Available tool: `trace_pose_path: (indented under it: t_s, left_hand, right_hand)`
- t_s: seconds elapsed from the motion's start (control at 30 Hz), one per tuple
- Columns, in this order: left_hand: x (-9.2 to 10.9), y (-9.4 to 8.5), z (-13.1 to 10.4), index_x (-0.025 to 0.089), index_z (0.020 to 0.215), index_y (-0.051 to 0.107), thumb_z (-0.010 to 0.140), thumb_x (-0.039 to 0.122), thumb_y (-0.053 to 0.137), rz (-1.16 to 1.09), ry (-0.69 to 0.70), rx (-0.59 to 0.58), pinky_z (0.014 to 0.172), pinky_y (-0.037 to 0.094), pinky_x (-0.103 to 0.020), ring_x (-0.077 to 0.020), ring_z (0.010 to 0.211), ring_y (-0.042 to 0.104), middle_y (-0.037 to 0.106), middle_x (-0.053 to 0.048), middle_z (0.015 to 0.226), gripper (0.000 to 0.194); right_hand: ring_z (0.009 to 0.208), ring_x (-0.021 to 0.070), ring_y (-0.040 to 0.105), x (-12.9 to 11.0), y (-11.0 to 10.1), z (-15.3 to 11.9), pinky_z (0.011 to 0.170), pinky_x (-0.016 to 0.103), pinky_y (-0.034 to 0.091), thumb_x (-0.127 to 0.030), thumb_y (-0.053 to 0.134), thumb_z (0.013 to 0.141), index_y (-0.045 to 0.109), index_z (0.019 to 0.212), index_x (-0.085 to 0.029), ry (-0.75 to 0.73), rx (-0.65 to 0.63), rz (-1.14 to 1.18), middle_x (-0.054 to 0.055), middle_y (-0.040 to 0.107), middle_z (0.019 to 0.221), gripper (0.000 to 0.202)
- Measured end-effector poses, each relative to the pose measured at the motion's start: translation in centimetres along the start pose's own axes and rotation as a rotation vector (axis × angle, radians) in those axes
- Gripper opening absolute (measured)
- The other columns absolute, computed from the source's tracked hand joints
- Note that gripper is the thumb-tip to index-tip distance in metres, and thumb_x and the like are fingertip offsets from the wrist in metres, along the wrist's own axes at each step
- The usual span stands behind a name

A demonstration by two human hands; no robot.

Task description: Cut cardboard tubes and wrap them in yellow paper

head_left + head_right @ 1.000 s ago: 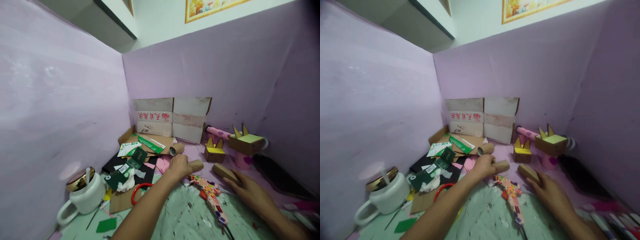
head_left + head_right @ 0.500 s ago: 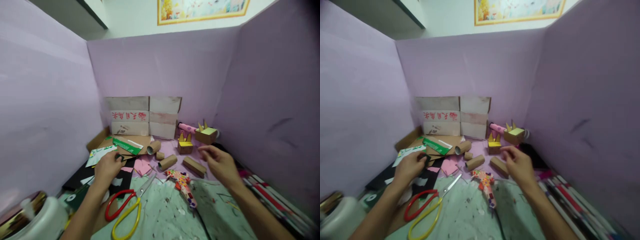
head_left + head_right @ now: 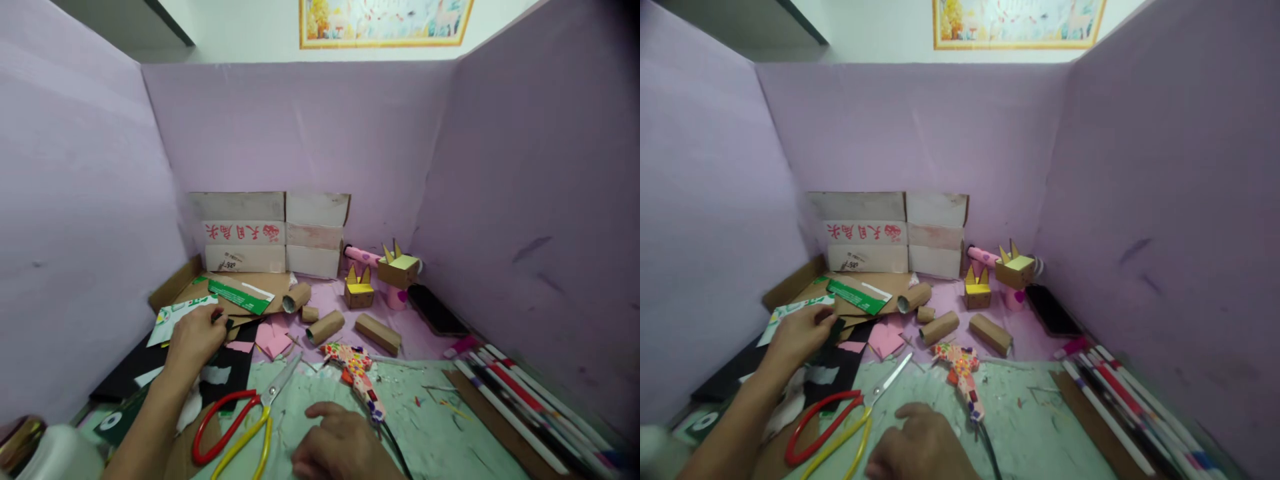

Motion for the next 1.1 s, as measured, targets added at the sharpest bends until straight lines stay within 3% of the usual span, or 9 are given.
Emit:
trace_pose_path:
  t_s: [0.27,0.4,0.47,0.53,0.6,0.8,0.93,1.0,1.1]
  left_hand:
    - [-0.7,-0.2,0.1,0.022,0.091,0.066,0.079,0.031,0.044,0.005,-0.02,0.021,0.073,0.044,-0.027,-0.0219,0.09,0.063,0.07,-0.005,0.095,0.026]
    - [0.0,-0.1,-0.3,0.021,0.095,0.066,0.079,0.029,0.044,-0.012,0.011,0.024,0.077,0.044,-0.028,-0.022,0.093,0.062,0.069,-0.006,0.099,0.028]
    - [0.6,0.2,-0.6,0.021,0.099,0.065,0.079,0.03,0.046,-0.012,0.035,0.016,0.081,0.043,-0.028,-0.0219,0.096,0.06,0.068,-0.007,0.102,0.029]
    - [1.1,0.5,-0.9,0.022,0.102,0.063,0.076,0.033,0.051,-0.003,0.062,0.0,0.083,0.042,-0.029,-0.0231,0.101,0.058,0.066,-0.007,0.106,0.031]
    - [1.3,0.7,-1.0,0.022,0.1,0.064,0.072,0.036,0.056,0.013,0.072,-0.028,0.081,0.043,-0.031,-0.0254,0.101,0.057,0.064,-0.009,0.106,0.032]
    - [1.6,1.4,-1.6,0.019,0.075,0.067,0.074,0.044,0.052,0.066,0.027,-0.173,0.068,0.045,-0.032,-0.0258,0.082,0.064,0.069,-0.011,0.082,0.029]
    - [2.2,1.6,-2.2,0.02,0.072,0.067,0.063,0.047,0.061,0.085,0.048,-0.297,0.062,0.046,-0.03,-0.026,0.077,0.065,0.071,-0.01,0.08,0.029]
    - [1.9,0.9,-2.1,0.02,0.073,0.068,0.064,0.045,0.06,0.099,0.036,-0.311,0.062,0.045,-0.029,-0.0257,0.078,0.065,0.071,-0.01,0.082,0.027]
    - [0.7,-0.9,-1.7,0.02,0.079,0.067,0.073,0.043,0.051,0.128,-0.015,-0.255,0.065,0.045,-0.032,-0.0272,0.084,0.064,0.07,-0.012,0.089,0.028]
  right_hand:
    - [0.032,0.0112,0.036,-0.8,-0.8,-0.5,0.054,0.028,0.053,-0.015,0.034,0.08,0.041,0.045,-0.023,0.057,0.256,-0.079,-0.002,0.039,0.035,0.036]
    - [0.037,0.0102,0.038,-0.8,-2.2,-0.2,0.066,0.031,0.052,-0.013,0.041,0.081,0.041,0.049,-0.022,0.137,0.173,-0.061,-0.004,0.039,0.04,0.033]
    - [0.045,0.0122,0.048,-0.5,-3.3,0.4,0.067,0.031,0.051,-0.014,0.044,0.081,0.047,0.058,-0.022,0.23,0.134,-0.013,-0.003,0.046,0.049,0.025]
    - [0.064,0.0166,0.059,0.1,-4.1,1.3,0.069,0.032,0.051,-0.017,0.044,0.081,0.055,0.084,-0.023,0.353,0.132,0.051,0.002,0.059,0.071,0.013]
    - [0.085,0.0206,0.06,1.0,-4.4,2.4,0.075,0.036,0.05,-0.019,0.044,0.08,0.05,0.11,-0.023,0.465,0.124,0.142,0.007,0.061,0.098,0.031]
    - [0.089,0.0217,0.062,2.8,-2.1,7.2,0.08,0.039,0.049,-0.028,0.044,0.081,0.055,0.096,-0.019,0.776,-0.079,0.541,0.01,0.063,0.1,0.021]
    - [0.088,0.0204,0.064,2.5,0.6,9.9,0.074,0.035,0.05,-0.026,0.033,0.087,0.051,0.103,-0.017,0.959,-0.199,0.721,0.013,0.064,0.099,0.026]
    - [0.09,0.0224,0.063,1.8,2.0,10.2,0.075,0.035,0.049,-0.023,0.049,0.079,0.056,0.098,-0.016,0.929,-0.275,0.709,0.01,0.066,0.095,0.021]
    - [0.09,0.0255,0.059,0.0,3.6,9.6,0.079,0.036,0.044,-0.02,0.068,0.063,0.062,0.096,-0.016,0.677,-0.495,0.506,0.01,0.066,0.097,0.034]
Point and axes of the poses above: each hand's wrist, its own z-axis towards the middle knuckle, its own y-axis out of the palm, x = y × z, the point moved 1 cm from there along z, towards the middle knuckle
